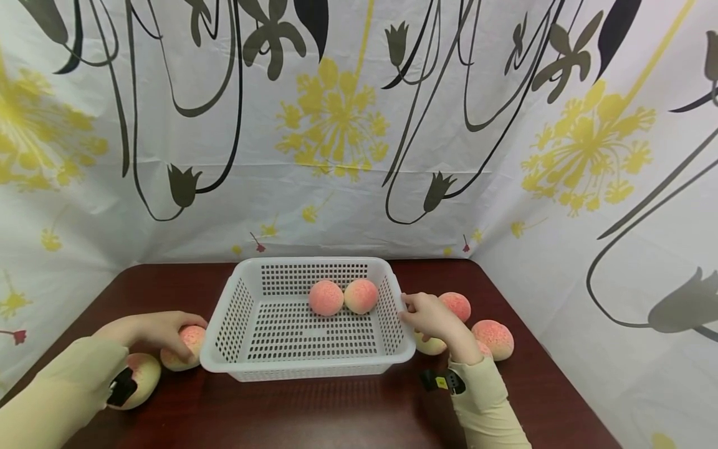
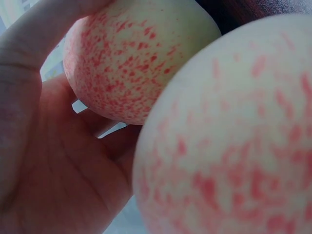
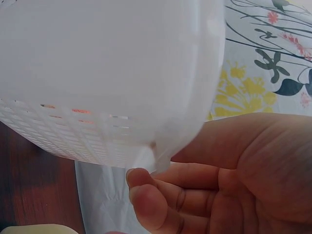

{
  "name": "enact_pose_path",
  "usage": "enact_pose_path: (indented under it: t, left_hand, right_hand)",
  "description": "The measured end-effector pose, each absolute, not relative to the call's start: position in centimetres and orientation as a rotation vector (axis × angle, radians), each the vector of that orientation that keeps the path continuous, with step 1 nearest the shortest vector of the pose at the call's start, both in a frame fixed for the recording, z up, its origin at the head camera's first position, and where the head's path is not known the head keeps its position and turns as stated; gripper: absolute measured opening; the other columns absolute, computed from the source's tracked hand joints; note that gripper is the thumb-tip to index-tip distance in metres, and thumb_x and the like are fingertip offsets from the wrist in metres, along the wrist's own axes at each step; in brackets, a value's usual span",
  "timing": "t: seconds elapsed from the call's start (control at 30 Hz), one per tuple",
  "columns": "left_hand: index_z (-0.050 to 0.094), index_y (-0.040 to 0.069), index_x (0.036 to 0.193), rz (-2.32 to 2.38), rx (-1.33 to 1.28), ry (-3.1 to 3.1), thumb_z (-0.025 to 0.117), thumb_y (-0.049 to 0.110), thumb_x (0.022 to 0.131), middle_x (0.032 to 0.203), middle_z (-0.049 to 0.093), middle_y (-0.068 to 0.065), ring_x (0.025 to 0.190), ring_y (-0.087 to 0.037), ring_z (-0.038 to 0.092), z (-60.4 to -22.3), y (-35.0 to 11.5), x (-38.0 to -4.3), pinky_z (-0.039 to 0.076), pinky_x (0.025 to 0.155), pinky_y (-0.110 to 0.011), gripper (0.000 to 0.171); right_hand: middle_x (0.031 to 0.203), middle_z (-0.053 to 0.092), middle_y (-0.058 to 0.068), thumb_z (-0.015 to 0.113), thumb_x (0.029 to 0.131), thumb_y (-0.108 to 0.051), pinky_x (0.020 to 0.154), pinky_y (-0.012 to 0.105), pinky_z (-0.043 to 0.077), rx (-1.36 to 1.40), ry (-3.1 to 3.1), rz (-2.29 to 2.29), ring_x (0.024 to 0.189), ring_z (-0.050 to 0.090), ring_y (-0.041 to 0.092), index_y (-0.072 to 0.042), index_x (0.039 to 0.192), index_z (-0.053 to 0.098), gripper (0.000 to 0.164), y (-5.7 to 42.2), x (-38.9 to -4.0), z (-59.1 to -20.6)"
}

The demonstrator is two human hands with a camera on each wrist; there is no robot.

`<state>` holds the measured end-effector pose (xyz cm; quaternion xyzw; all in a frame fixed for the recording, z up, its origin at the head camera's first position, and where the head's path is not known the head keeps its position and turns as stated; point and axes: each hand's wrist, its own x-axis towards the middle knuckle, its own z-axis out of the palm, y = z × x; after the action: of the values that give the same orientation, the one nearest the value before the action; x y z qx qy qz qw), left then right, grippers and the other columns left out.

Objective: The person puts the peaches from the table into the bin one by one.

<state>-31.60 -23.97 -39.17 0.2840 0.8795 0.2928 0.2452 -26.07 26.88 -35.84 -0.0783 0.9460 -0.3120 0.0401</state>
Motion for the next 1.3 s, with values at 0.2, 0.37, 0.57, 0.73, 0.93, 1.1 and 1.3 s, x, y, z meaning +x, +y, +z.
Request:
enact_pose_path:
  t: [0.2, 0.37, 0.57, 0.73, 0.93, 1.1, 1.3]
  left_hand:
    - [0.063, 0.007, 0.117, 0.772, 0.782, 2.419, 0.079, 0.014, 0.069, 0.098, 0.060, -0.003, 0.083, -0.019, 0.054, -39.1, -24.0, -31.8, 0.046, 0.069, -0.032, 0.051]
    - [0.063, 0.008, 0.114, 0.759, 0.760, 2.433, 0.079, 0.014, 0.069, 0.098, 0.060, -0.004, 0.084, -0.020, 0.054, -38.3, -24.1, -31.7, 0.045, 0.070, -0.033, 0.048]
    - [0.062, 0.004, 0.117, 0.712, 0.772, 2.465, 0.079, 0.016, 0.068, 0.098, 0.060, -0.004, 0.084, -0.020, 0.053, -36.6, -24.4, -31.8, 0.045, 0.071, -0.034, 0.053]
    - [0.062, 0.003, 0.117, 0.657, 0.784, 2.499, 0.080, 0.018, 0.068, 0.094, 0.058, -0.002, 0.082, -0.018, 0.053, -35.1, -24.7, -32.1, 0.045, 0.069, -0.032, 0.054]
    - [0.058, 0.000, 0.124, 0.614, 0.712, 2.504, 0.080, 0.017, 0.067, 0.099, 0.057, -0.005, 0.085, -0.020, 0.052, -32.5, -24.5, -32.1, 0.048, 0.069, -0.033, 0.064]
    - [0.053, -0.001, 0.130, 0.541, 0.680, 2.524, 0.080, 0.020, 0.068, 0.107, 0.056, -0.007, 0.091, -0.020, 0.052, -30.3, -24.3, -32.2, 0.048, 0.073, -0.034, 0.071]
    - [0.034, -0.006, 0.143, 0.582, 0.683, 2.508, 0.080, 0.016, 0.070, 0.114, 0.053, -0.017, 0.095, -0.023, 0.054, -27.8, -23.4, -32.2, 0.050, 0.074, -0.035, 0.090]
  right_hand:
    - [0.082, 0.062, 0.007, 0.061, 0.092, -0.009, 0.044, 0.033, 0.051, -0.250, 2.904, -0.948, 0.063, 0.054, 0.018, 0.004, 0.124, 0.059, 0.035, 26.9, -26.1, -35.8]
    - [0.084, 0.063, 0.008, 0.062, 0.092, -0.009, 0.045, 0.033, 0.051, -0.247, 2.903, -0.947, 0.063, 0.054, 0.018, 0.004, 0.126, 0.058, 0.037, 26.9, -26.1, -35.8]
    - [0.084, 0.062, 0.007, 0.062, 0.092, -0.009, 0.046, 0.034, 0.052, -0.232, 2.896, -0.953, 0.063, 0.053, 0.019, 0.005, 0.130, 0.056, 0.041, 26.8, -26.1, -35.7]
    - [0.087, 0.063, 0.008, 0.062, 0.092, -0.010, 0.045, 0.033, 0.051, -0.217, 2.895, -0.930, 0.063, 0.054, 0.019, 0.007, 0.137, 0.050, 0.050, 26.8, -26.1, -35.7]
    - [0.098, 0.065, 0.013, 0.062, 0.092, -0.009, 0.047, 0.035, 0.052, -0.225, 2.889, -0.948, 0.066, 0.055, 0.019, 0.008, 0.136, 0.050, 0.049, 26.8, -26.0, -35.6]
    - [0.100, 0.065, 0.014, 0.061, 0.092, -0.009, 0.047, 0.036, 0.052, -0.239, 2.885, -0.958, 0.066, 0.055, 0.019, 0.008, 0.135, 0.050, 0.048, 26.9, -25.9, -35.4]
    - [0.091, 0.063, 0.011, 0.062, 0.092, -0.010, 0.046, 0.034, 0.052, -0.218, 2.887, -0.939, 0.063, 0.054, 0.019, 0.008, 0.137, 0.048, 0.051, 26.8, -25.9, -35.5]
